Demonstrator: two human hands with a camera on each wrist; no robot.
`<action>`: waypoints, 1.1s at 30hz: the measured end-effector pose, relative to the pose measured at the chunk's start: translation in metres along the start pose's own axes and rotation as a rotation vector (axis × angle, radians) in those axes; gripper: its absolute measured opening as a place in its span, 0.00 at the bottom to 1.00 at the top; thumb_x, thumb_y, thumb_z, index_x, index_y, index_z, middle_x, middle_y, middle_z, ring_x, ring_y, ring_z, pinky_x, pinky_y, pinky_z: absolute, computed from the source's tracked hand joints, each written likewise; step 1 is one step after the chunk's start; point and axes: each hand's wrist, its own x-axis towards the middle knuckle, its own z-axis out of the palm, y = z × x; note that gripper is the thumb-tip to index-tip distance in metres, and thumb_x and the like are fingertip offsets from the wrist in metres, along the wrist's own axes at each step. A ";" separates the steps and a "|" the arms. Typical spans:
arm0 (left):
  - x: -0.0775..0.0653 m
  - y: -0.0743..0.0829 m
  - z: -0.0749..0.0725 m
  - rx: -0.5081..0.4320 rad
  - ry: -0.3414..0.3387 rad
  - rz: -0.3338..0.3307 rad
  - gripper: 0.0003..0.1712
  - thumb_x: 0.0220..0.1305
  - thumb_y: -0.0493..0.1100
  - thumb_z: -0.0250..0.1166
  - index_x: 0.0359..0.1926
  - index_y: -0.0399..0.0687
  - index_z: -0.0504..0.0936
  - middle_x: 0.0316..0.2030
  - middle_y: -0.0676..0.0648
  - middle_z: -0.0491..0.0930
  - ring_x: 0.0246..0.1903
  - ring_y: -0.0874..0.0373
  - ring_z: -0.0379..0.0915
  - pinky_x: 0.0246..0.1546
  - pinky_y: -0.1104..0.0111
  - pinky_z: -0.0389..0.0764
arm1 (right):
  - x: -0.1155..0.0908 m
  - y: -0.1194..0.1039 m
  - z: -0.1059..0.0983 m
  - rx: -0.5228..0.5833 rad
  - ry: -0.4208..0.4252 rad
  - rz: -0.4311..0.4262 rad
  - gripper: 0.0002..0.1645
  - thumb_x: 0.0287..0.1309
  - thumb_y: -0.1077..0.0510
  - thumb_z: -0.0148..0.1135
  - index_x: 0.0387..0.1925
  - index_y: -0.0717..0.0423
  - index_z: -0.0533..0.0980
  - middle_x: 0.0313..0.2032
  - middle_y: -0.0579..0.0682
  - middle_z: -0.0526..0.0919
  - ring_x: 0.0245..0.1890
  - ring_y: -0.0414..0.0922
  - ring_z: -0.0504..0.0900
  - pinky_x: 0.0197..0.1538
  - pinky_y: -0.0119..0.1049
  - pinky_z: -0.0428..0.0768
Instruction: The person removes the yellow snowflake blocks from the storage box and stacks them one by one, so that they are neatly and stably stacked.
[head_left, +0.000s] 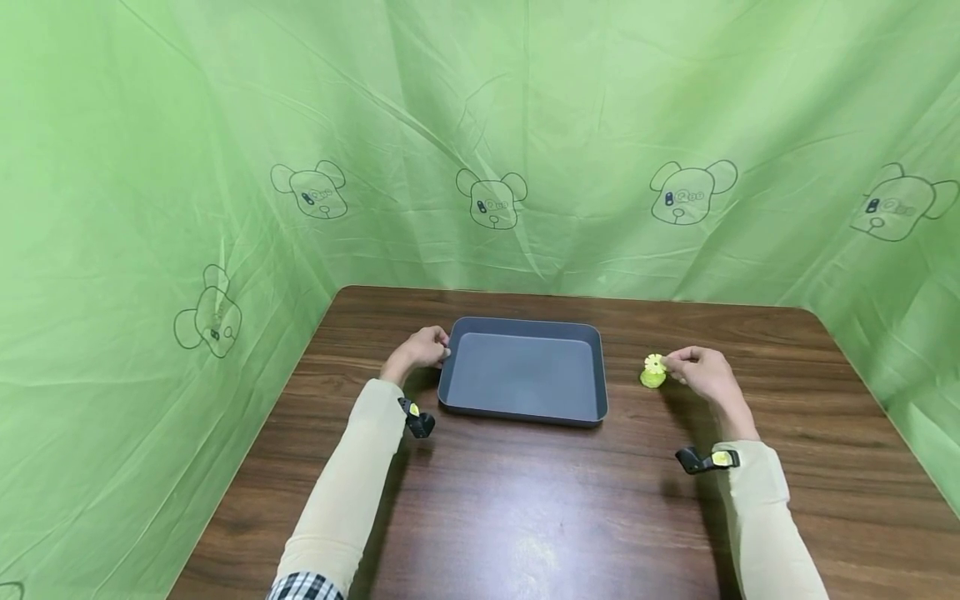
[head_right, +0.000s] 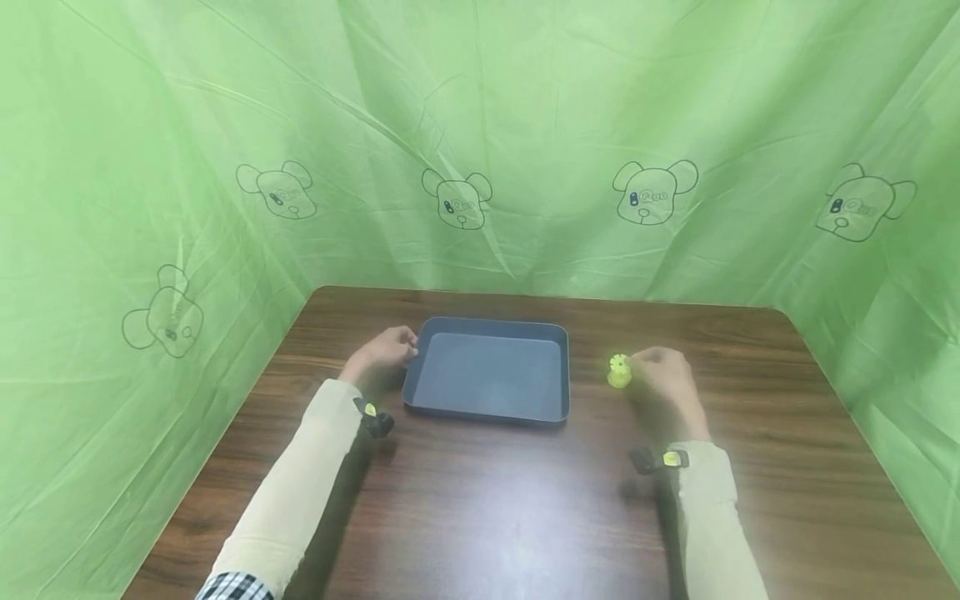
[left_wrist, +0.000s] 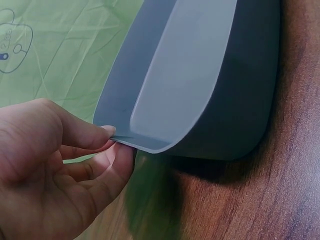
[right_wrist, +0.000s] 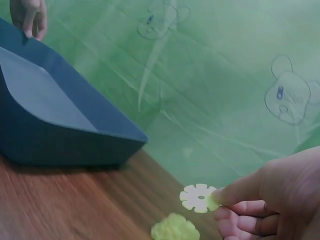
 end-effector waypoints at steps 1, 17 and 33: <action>0.000 0.000 0.000 -0.003 0.000 -0.004 0.06 0.64 0.31 0.56 0.41 0.34 0.70 0.38 0.39 0.72 0.33 0.52 0.79 0.37 0.65 0.85 | 0.001 0.003 -0.001 0.006 -0.007 0.003 0.23 0.63 0.50 0.58 0.46 0.68 0.75 0.28 0.47 0.82 0.28 0.37 0.78 0.32 0.30 0.77; -0.002 0.002 0.001 0.005 0.018 -0.022 0.09 0.66 0.32 0.55 0.46 0.32 0.70 0.39 0.41 0.72 0.37 0.50 0.79 0.42 0.64 0.84 | 0.013 0.026 0.005 0.012 -0.041 0.043 0.25 0.63 0.49 0.58 0.49 0.68 0.75 0.35 0.52 0.82 0.30 0.36 0.78 0.33 0.27 0.79; -0.005 0.001 0.003 0.017 0.025 -0.022 0.08 0.65 0.32 0.55 0.44 0.34 0.70 0.40 0.41 0.72 0.35 0.53 0.78 0.41 0.64 0.84 | 0.010 0.021 0.010 -0.054 -0.020 0.076 0.23 0.63 0.51 0.56 0.48 0.67 0.76 0.36 0.56 0.82 0.32 0.40 0.75 0.32 0.29 0.75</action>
